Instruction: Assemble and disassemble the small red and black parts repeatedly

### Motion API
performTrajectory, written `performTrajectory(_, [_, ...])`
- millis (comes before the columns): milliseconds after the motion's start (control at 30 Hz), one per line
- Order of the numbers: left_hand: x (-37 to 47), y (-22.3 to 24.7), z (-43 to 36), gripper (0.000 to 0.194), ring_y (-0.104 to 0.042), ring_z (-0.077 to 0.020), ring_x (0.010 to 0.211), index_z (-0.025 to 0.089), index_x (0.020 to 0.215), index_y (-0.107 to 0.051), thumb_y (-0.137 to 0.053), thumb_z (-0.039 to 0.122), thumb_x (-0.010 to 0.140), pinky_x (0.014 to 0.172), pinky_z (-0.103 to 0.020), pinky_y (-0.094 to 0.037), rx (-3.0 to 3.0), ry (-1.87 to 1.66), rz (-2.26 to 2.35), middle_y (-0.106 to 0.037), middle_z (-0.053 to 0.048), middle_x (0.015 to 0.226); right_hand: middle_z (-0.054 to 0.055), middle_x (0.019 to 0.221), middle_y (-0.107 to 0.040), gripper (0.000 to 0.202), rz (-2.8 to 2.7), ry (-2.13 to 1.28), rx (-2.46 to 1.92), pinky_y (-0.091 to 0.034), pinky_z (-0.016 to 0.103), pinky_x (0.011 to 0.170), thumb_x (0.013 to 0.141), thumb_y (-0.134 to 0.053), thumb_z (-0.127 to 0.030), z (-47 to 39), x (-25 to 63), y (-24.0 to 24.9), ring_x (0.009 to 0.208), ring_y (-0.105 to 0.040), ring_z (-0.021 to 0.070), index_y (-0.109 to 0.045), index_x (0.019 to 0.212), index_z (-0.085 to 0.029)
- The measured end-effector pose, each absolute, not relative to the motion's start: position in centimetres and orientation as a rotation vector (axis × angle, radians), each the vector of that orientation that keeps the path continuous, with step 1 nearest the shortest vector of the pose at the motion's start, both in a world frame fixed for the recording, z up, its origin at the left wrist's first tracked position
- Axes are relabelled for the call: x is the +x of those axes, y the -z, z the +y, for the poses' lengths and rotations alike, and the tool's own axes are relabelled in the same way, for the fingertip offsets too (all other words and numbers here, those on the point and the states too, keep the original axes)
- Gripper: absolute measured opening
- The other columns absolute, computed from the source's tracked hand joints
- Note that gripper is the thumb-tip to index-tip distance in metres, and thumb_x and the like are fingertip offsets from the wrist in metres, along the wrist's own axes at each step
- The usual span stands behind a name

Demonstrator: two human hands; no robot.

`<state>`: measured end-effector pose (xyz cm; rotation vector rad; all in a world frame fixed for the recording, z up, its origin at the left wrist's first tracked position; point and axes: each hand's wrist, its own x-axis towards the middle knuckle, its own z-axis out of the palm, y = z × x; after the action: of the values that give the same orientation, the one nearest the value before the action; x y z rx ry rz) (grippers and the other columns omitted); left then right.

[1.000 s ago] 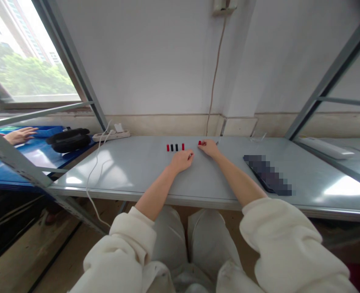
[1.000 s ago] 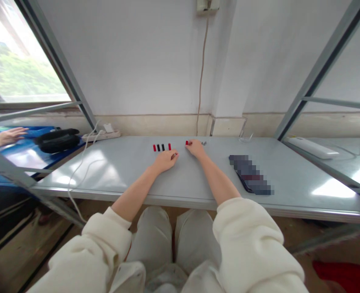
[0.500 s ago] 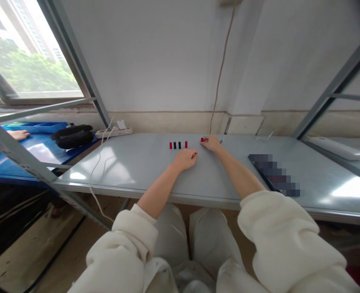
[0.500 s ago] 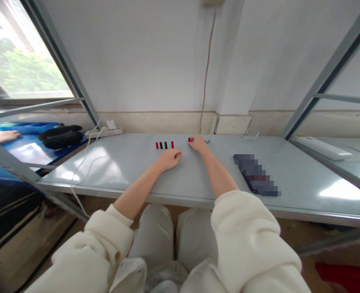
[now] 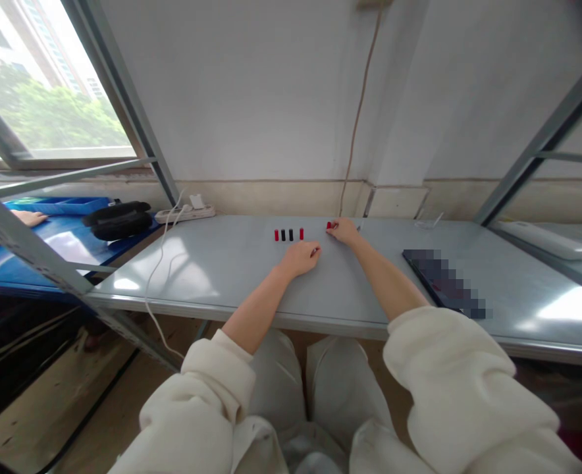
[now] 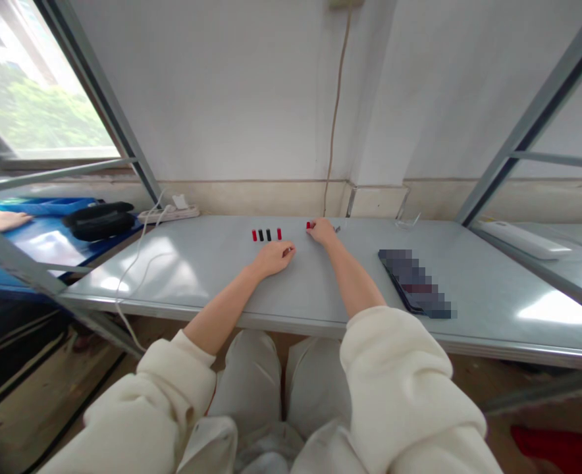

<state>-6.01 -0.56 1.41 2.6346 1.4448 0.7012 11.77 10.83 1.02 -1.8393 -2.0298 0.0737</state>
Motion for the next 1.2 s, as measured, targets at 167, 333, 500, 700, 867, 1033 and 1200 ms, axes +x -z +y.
performTrajectory(167, [-6.0,-1.6,-0.7,0.026,-0.058,-0.0167,0.074,0.019,0.091,-0.061,-0.038,0.028,0.084,0.067,-0.026,-0.042,2.642,-0.673,1.461,-0.065,-0.005,0.078,0.009,0.079,-0.066,0.015,-2.016,-0.184,-1.929,-0.044,0.026,0.072,0.076,-0.059,-0.027,10.5,11.6,-1.7,0.079,-0.060,0.0167,-0.065,0.081,-0.015])
performTrajectory(333, [-6.0,-1.9,-1.0,0.027,-0.059,-0.0171,0.077,0.019,0.093,-0.061,-0.037,0.028,0.085,0.071,-0.027,-0.043,2.636,-0.629,1.469,-0.065,-0.006,0.079,0.008,0.072,-0.066,0.012,-2.030,-0.266,-1.968,-0.044,0.024,0.071,0.076,-0.058,-0.022,9.9,11.7,-2.3,0.073,-0.062,0.0148,-0.065,0.080,-0.014])
performTrajectory(500, [-6.1,-1.7,-0.9,0.035,-0.060,-0.0200,0.082,0.019,0.116,-0.050,-0.038,0.028,0.084,0.074,-0.030,-0.043,2.576,-0.665,1.529,-0.065,-0.007,0.082,0.007,0.066,-0.065,0.010,-2.019,-0.257,-1.952,-0.045,0.024,0.067,0.073,-0.058,-0.018,9.8,11.7,-2.4,0.069,-0.062,0.0157,-0.066,0.076,-0.013])
performTrajectory(700, [-6.3,-1.4,-0.6,0.059,-0.061,-0.0230,0.084,0.017,0.138,-0.019,-0.039,0.025,0.083,0.076,-0.033,-0.043,2.407,-0.733,1.758,-0.064,-0.010,0.091,0.007,0.061,-0.064,0.007,-2.001,-0.248,-1.927,-0.045,0.025,0.063,0.070,-0.061,-0.019,10.0,11.7,-2.2,0.068,-0.062,0.0177,-0.065,0.067,-0.015])
performTrajectory(867, [-6.4,-1.2,-0.2,0.059,-0.060,-0.0250,0.087,0.014,0.138,-0.019,-0.037,0.024,0.083,0.078,-0.035,-0.043,2.338,-0.727,1.848,-0.063,-0.014,0.093,0.008,0.068,-0.065,0.011,-1.958,-0.286,-1.969,-0.044,0.026,0.063,0.067,-0.065,-0.023,10.1,11.8,-2.0,0.072,-0.062,0.0187,-0.064,0.074,-0.014])
performTrajectory(1033, [-6.5,-1.0,0.2,0.057,-0.059,-0.0262,0.091,0.015,0.138,-0.020,-0.036,0.024,0.084,0.081,-0.037,-0.042,2.316,-0.726,1.856,-0.061,-0.016,0.099,0.015,0.096,-0.063,0.038,-1.917,-0.205,-1.957,-0.043,0.029,0.072,0.063,-0.070,-0.026,9.1,12.1,-2.1,0.092,-0.059,0.0237,-0.057,0.096,-0.012])
performTrajectory(1200, [-6.7,-0.9,0.4,0.053,-0.058,-0.0247,0.096,0.018,0.134,-0.027,-0.039,0.022,0.083,0.082,-0.035,-0.042,2.330,-0.763,1.840,-0.058,-0.015,0.109,0.015,0.093,-0.062,0.037,-1.820,-0.156,-1.876,-0.041,0.028,0.070,0.070,-0.061,-0.024,6.1,11.8,-3.3,0.088,-0.058,0.0225,-0.048,0.102,-0.011])
